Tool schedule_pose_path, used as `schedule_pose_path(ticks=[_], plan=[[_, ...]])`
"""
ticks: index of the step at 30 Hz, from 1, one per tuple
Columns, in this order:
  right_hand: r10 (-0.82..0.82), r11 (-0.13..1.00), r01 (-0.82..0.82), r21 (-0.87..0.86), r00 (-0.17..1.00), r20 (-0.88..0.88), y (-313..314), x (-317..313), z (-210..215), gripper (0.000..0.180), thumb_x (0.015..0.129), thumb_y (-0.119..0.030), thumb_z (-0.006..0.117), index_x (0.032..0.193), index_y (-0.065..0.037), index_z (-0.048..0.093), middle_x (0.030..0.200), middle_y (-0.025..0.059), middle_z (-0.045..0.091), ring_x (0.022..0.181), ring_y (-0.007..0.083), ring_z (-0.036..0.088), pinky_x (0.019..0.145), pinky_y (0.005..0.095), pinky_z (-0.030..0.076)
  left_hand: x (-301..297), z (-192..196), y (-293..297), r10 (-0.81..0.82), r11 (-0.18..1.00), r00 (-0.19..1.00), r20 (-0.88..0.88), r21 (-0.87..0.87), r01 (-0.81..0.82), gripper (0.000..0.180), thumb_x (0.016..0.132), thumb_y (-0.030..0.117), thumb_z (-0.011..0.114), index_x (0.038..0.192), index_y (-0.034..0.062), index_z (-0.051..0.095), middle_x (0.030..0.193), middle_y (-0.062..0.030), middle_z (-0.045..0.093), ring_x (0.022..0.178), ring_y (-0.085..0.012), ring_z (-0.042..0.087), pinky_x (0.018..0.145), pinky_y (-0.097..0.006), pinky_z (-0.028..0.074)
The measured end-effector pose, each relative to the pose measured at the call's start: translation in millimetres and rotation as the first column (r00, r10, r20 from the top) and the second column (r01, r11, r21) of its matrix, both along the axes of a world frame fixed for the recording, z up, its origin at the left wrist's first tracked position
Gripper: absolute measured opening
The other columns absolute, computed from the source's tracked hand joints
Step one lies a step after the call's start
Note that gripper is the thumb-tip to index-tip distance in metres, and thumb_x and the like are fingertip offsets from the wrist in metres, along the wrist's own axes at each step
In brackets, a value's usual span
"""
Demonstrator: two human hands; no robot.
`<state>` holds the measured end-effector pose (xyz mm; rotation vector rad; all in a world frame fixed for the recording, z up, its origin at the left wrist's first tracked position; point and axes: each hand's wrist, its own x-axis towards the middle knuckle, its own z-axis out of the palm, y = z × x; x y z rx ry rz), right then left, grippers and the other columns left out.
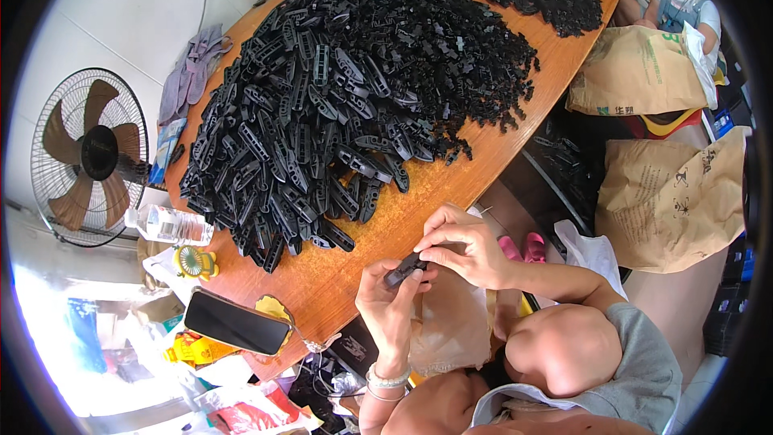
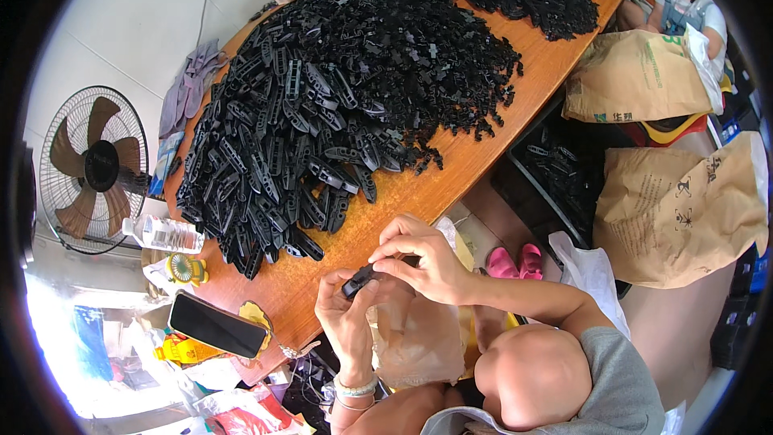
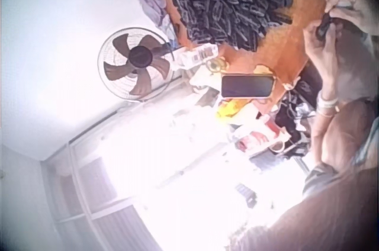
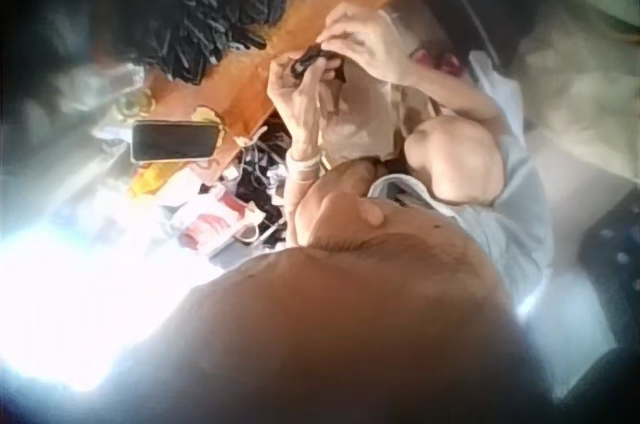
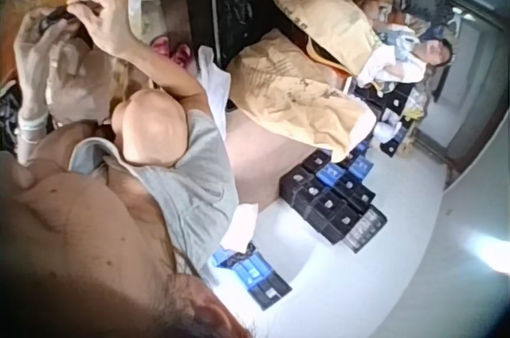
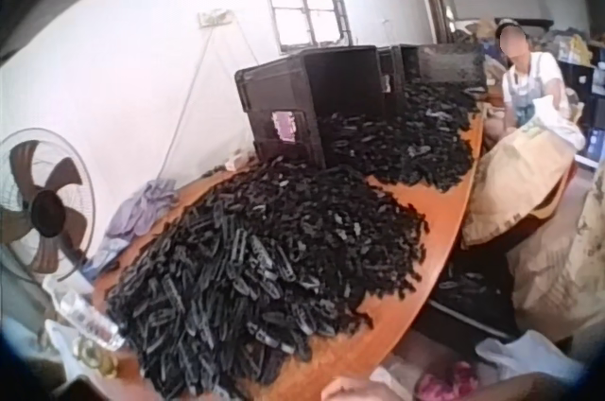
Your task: The recorder is assembling small black plastic components by snapping pieces together at a low table.
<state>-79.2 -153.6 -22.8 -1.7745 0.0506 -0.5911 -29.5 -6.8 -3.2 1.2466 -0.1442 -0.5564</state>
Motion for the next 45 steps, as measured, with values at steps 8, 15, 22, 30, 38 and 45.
schedule_pose_path(ticks=[8, 15, 22, 30, 38, 45], plan=[[-0.027, 0.996, 0.032, -0.078, 0.997, 0.068, 9, -3, -4, 0.025, 0.077, -0.010, 0.071, 0.100, -0.005, 0.064, 0.086, 0.0044, 0.058, 0.078, 0.0178, 0.056, 0.063, 0.0282, 0.043, 1, -4, 11, -0.019, 0.991, 0.995, 0.102, 0.132, 0.005, 0.016, 0.084, -0.004, 0.057, 0.100, -0.0044, 0.054, 0.084, -0.0141, 0.064, 0.069, -0.0178, 0.065, 0.062, -0.024, 0.053], [0.251, 0.936, -0.180, 0.304, 0.944, -0.213, 5, -10, -24, 0.032, 0.080, -0.015, 0.070, 0.108, -0.003, 0.062, 0.075, 0.0043, 0.062, 0.060, 0.0080, 0.053, 0.054, 0.0222, 0.042, -1, -15, 19, -0.067, 0.992, 0.996, 0.065, 0.108, 0.060, 0.016, 0.084, -0.003, 0.058, 0.100, -0.0050, 0.055, 0.076, -0.0129, 0.064, 0.068, -0.0166, 0.065, 0.064, -0.024, 0.053], [0.391, 0.916, -0.391, 0.086, 0.825, -0.408, -20, -20, -21, 0.027, 0.077, -0.010, 0.071, 0.103, -0.004, 0.064, 0.087, 0.0035, 0.061, 0.067, 0.0126, 0.056, 0.058, 0.0262, 0.045, 38, -20, 6, -0.281, 0.824, 0.472, 0.836, 0.462, -0.329, 0.018, 0.076, 0.004, 0.067, 0.092, 0.0004, 0.060, 0.094, -0.0125, 0.058, 0.077, -0.0252, 0.060, 0.058, -0.031, 0.050], [-0.143, 0.650, 0.265, -0.712, 0.963, 0.228, -32, 89, -26, 0.017, 0.074, -0.009, 0.066, 0.091, -0.006, 0.065, 0.084, 0.0033, 0.051, 0.080, 0.0195, 0.048, 0.069, 0.0333, 0.036, 72, -38, -44, -0.537, 0.553, 0.205, 0.819, 0.525, -0.647, 0.024, 0.075, 0.010, 0.064, 0.096, 0.0020, 0.054, 0.087, -0.0104, 0.048, 0.072, -0.0255, 0.059, 0.052, -0.033, 0.050], [-0.073, 0.601, 0.264, -0.755, 0.958, 0.276, -8, 81, -45, 0.021, 0.073, -0.015, 0.056, 0.088, -0.002, 0.061, 0.090, 0.0070, 0.053, 0.088, 0.0219, 0.048, 0.075, 0.0352, 0.035, 63, -37, -27, -0.502, 0.572, 0.249, 0.828, 0.534, -0.623, 0.025, 0.073, 0.005, 0.065, 0.094, 0.0024, 0.052, 0.087, -0.0124, 0.049, 0.077, -0.0321, 0.054, 0.063, -0.041, 0.046], [-0.209, 0.955, 0.250, -0.157, 0.948, 0.241, -3, 59, -31, 0.014, 0.077, 0.006, 0.065, 0.088, -0.001, 0.063, 0.085, 0.0086, 0.061, 0.072, 0.0169, 0.058, 0.063, 0.0269, 0.046, 40, -44, -8, -0.105, 0.859, 0.526, 0.844, 0.343, -0.380, 0.009, 0.082, 0.000, 0.057, 0.091, -0.0002, 0.053, 0.089, -0.0142, 0.058, 0.083, -0.0295, 0.058, 0.069, -0.037, 0.047]])
